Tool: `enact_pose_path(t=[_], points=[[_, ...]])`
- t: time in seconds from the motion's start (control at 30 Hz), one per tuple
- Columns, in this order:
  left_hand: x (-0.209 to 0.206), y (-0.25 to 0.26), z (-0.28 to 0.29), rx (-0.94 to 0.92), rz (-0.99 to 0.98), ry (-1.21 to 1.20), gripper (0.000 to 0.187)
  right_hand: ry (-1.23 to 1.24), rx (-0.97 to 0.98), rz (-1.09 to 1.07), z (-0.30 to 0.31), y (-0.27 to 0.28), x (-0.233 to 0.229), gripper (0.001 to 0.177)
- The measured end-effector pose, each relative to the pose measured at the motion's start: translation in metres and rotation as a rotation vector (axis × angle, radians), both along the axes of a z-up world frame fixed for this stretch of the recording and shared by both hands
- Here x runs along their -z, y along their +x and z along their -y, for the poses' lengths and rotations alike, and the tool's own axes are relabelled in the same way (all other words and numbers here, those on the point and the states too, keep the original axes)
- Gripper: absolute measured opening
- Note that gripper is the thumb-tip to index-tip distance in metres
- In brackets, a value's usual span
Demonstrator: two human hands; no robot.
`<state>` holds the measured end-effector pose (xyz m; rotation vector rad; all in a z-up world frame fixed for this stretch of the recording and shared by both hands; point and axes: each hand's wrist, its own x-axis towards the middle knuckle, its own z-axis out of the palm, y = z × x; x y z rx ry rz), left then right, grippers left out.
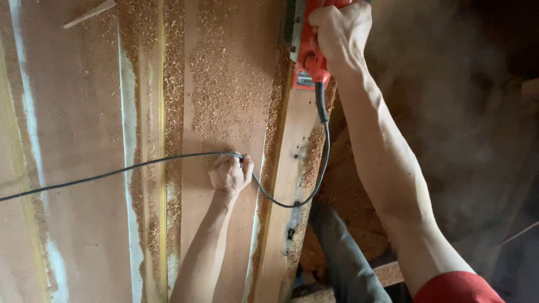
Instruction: The person uses a red electric sander to smooth the surface of a large wooden door panel. They move the sander across the flat surfaces and along the raised frame edges, generating sawdust as they work.
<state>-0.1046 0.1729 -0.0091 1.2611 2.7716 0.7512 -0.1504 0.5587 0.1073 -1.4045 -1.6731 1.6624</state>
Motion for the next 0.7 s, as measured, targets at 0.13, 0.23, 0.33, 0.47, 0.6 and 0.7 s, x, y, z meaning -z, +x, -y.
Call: enact_pose_path(t=[0.13, 0.23, 0.33, 0.47, 0.6, 0.7], points=[[-0.001, -0.005, -0.01, -0.008, -0.114, 0.003, 0.023, 0.156, -0.053, 0.263, -0.011, -0.008, -0.013, 0.014], [-0.004, 0.0, -0.005, -0.029, -0.021, -0.054, 0.023, 0.083, 0.0, 0.178, -0.01, -0.006, -0.016, 0.023], [-0.003, 0.0, -0.002, -0.042, -0.072, -0.059, 0.024, 0.126, -0.002, 0.254, -0.011, -0.007, -0.019, 0.026], [0.006, -0.006, -0.006, -0.045, -0.018, -0.057, 0.023, 0.147, -0.019, 0.27, -0.028, -0.022, -0.023, 0.026], [0.015, 0.0, 0.005, -0.061, -0.055, -0.058, 0.023, 0.012, -0.002, 0.247, -0.04, -0.028, -0.023, 0.027], [0.031, -0.012, -0.009, -0.127, 0.119, -0.166, 0.025, 0.104, -0.007, 0.258, -0.05, -0.035, -0.021, 0.026]])
